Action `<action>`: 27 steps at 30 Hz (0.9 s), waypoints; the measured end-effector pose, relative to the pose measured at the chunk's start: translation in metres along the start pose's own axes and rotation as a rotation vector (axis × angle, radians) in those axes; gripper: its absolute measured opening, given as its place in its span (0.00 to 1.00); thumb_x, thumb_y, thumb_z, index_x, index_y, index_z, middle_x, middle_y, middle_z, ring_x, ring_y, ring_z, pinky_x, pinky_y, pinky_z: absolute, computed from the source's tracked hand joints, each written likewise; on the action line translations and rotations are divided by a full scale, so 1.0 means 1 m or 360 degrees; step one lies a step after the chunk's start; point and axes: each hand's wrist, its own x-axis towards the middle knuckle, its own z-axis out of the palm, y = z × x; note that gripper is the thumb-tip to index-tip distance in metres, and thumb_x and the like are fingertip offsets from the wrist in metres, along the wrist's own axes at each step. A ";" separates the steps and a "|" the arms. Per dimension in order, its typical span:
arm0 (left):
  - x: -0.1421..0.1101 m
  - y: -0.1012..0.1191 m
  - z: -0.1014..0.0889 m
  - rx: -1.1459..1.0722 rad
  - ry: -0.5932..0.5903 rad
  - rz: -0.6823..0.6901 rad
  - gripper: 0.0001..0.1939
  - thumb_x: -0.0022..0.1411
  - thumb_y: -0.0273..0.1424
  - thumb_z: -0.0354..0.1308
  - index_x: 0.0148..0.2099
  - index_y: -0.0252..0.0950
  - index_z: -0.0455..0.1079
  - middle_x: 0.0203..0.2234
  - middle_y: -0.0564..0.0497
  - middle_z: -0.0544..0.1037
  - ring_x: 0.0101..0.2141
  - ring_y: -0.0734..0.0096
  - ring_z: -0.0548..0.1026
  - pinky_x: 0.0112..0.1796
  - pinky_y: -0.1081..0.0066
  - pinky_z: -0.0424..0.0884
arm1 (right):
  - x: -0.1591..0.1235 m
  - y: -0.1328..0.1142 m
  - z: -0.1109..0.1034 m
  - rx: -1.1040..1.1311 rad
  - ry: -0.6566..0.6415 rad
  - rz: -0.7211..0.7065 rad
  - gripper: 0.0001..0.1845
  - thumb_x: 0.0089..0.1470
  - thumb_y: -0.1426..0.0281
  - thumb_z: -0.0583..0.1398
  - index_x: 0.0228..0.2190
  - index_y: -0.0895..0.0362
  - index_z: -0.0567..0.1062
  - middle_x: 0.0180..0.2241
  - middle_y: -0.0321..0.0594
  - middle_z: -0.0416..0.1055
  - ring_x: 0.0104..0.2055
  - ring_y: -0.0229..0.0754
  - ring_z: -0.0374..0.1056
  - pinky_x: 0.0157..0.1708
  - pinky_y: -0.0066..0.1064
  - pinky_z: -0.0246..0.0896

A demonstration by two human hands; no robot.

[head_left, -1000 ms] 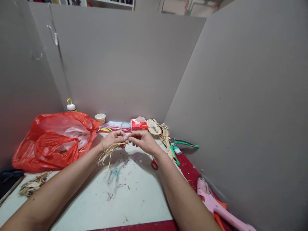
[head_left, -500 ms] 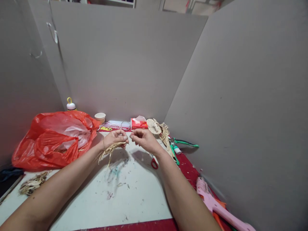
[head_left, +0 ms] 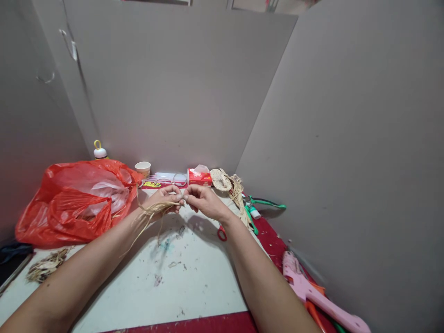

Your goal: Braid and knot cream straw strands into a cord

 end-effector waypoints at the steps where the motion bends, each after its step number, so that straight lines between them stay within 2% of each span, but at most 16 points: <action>1: 0.000 0.000 -0.001 -0.0017 -0.0007 -0.0006 0.16 0.47 0.33 0.68 0.32 0.34 0.63 0.22 0.54 0.75 0.20 0.81 0.71 0.23 0.79 0.69 | 0.000 -0.001 0.000 0.0007 0.0010 -0.0006 0.09 0.51 0.65 0.57 0.26 0.58 0.66 0.19 0.30 0.61 0.18 0.30 0.55 0.18 0.24 0.50; 9: 0.003 -0.004 -0.009 -0.0071 -0.0072 -0.0011 0.14 0.49 0.31 0.66 0.33 0.33 0.64 0.24 0.53 0.75 0.21 0.80 0.72 0.25 0.78 0.70 | -0.003 -0.005 -0.004 0.0077 0.0054 0.0004 0.09 0.50 0.65 0.57 0.26 0.58 0.66 0.18 0.29 0.60 0.18 0.29 0.55 0.18 0.23 0.50; 14: 0.005 -0.006 -0.011 -0.0059 -0.0110 0.0017 0.13 0.49 0.30 0.66 0.32 0.32 0.65 0.24 0.53 0.75 0.21 0.80 0.73 0.24 0.78 0.70 | -0.001 -0.002 -0.004 0.0143 0.0066 0.0023 0.12 0.49 0.61 0.59 0.29 0.58 0.68 0.20 0.31 0.63 0.19 0.31 0.57 0.18 0.24 0.52; 18: 0.001 -0.002 -0.007 -0.0052 -0.0045 -0.0004 0.15 0.47 0.31 0.67 0.32 0.33 0.64 0.23 0.54 0.75 0.20 0.80 0.72 0.24 0.78 0.70 | 0.000 0.003 0.000 0.0214 -0.0045 0.0004 0.14 0.49 0.60 0.61 0.31 0.59 0.69 0.21 0.32 0.64 0.19 0.30 0.57 0.18 0.24 0.52; 20: -0.002 0.000 -0.004 -0.0057 0.0014 0.0000 0.17 0.45 0.31 0.69 0.32 0.33 0.63 0.22 0.54 0.75 0.20 0.81 0.72 0.23 0.79 0.70 | 0.001 0.005 0.003 0.0283 -0.0040 -0.0030 0.14 0.49 0.60 0.61 0.30 0.58 0.68 0.21 0.31 0.64 0.19 0.30 0.57 0.18 0.24 0.52; 27: -0.002 0.004 -0.002 -0.0099 0.0016 0.0016 0.17 0.45 0.31 0.69 0.31 0.33 0.63 0.22 0.54 0.74 0.19 0.81 0.71 0.22 0.79 0.69 | 0.004 0.006 0.012 0.0469 -0.0004 -0.0035 0.14 0.50 0.60 0.60 0.27 0.57 0.64 0.20 0.28 0.60 0.17 0.28 0.52 0.16 0.23 0.47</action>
